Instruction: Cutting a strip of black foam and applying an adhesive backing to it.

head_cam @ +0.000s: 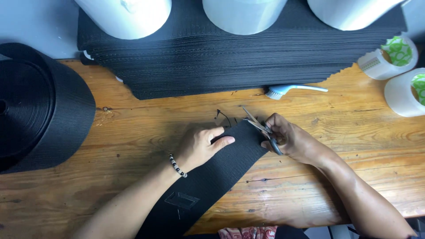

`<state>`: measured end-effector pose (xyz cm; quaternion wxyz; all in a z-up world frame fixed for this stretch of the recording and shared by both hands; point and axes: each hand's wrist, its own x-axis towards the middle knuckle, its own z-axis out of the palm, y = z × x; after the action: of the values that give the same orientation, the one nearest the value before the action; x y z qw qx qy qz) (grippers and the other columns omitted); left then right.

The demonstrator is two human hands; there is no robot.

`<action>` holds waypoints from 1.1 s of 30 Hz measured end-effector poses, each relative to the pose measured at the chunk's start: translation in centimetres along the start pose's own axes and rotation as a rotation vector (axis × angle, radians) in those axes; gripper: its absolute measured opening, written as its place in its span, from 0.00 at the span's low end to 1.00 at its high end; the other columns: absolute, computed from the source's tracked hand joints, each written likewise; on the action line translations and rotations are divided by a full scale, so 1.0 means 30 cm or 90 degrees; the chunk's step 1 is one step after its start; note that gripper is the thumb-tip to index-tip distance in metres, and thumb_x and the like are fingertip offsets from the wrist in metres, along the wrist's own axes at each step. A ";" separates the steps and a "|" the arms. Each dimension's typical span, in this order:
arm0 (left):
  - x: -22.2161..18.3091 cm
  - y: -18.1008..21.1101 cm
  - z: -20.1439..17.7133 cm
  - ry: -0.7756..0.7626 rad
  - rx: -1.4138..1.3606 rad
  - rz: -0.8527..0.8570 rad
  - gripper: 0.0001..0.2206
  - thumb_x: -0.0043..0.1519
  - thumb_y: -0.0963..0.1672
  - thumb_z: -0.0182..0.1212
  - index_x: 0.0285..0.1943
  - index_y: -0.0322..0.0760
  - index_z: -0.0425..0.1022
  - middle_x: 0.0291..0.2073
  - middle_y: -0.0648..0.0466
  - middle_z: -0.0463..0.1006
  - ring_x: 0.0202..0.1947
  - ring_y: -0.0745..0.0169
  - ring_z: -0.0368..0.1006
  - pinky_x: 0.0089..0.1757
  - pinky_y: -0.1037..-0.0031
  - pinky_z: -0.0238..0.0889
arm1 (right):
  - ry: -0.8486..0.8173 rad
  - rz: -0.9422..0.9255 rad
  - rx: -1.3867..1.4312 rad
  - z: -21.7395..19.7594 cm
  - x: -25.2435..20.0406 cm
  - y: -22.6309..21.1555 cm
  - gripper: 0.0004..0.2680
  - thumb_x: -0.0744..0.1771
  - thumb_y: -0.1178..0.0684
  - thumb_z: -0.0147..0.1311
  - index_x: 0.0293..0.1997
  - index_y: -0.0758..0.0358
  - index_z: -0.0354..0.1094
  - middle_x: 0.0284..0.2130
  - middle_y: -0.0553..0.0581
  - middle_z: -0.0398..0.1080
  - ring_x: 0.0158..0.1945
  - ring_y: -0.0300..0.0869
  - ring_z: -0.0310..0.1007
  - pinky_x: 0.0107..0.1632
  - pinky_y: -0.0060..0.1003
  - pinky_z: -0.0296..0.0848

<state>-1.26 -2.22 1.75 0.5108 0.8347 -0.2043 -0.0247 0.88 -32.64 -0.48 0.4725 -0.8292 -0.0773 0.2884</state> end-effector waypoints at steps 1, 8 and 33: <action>-0.001 -0.015 0.001 -0.001 -0.001 -0.004 0.25 0.67 0.50 0.63 0.18 0.35 0.64 0.06 0.61 0.57 0.13 0.71 0.44 0.19 0.76 0.40 | -0.003 0.002 0.001 0.001 0.003 0.003 0.15 0.59 0.59 0.70 0.43 0.60 0.66 0.23 0.52 0.72 0.28 0.42 0.67 0.34 0.33 0.61; 0.002 -0.036 0.011 -0.052 0.012 -0.008 0.21 0.67 0.49 0.61 0.21 0.41 0.66 0.06 0.56 0.64 0.09 0.70 0.50 0.17 0.81 0.45 | -0.003 0.029 -0.036 0.008 -0.001 0.001 0.15 0.60 0.58 0.70 0.45 0.61 0.66 0.25 0.57 0.74 0.31 0.46 0.72 0.36 0.36 0.68; -0.017 -0.079 0.030 -0.071 0.196 0.070 0.19 0.69 0.54 0.54 0.29 0.41 0.65 0.15 0.51 0.69 0.18 0.49 0.69 0.25 0.58 0.55 | -0.120 0.039 -0.191 -0.189 -0.071 -0.131 0.10 0.63 0.45 0.61 0.46 0.49 0.70 0.38 0.44 0.83 0.34 0.34 0.89 0.37 0.30 0.82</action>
<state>-1.19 -1.85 -0.81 0.3652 0.8880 -0.2793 -0.0114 2.82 -35.56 5.84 0.3249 -0.8616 -0.1380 0.3648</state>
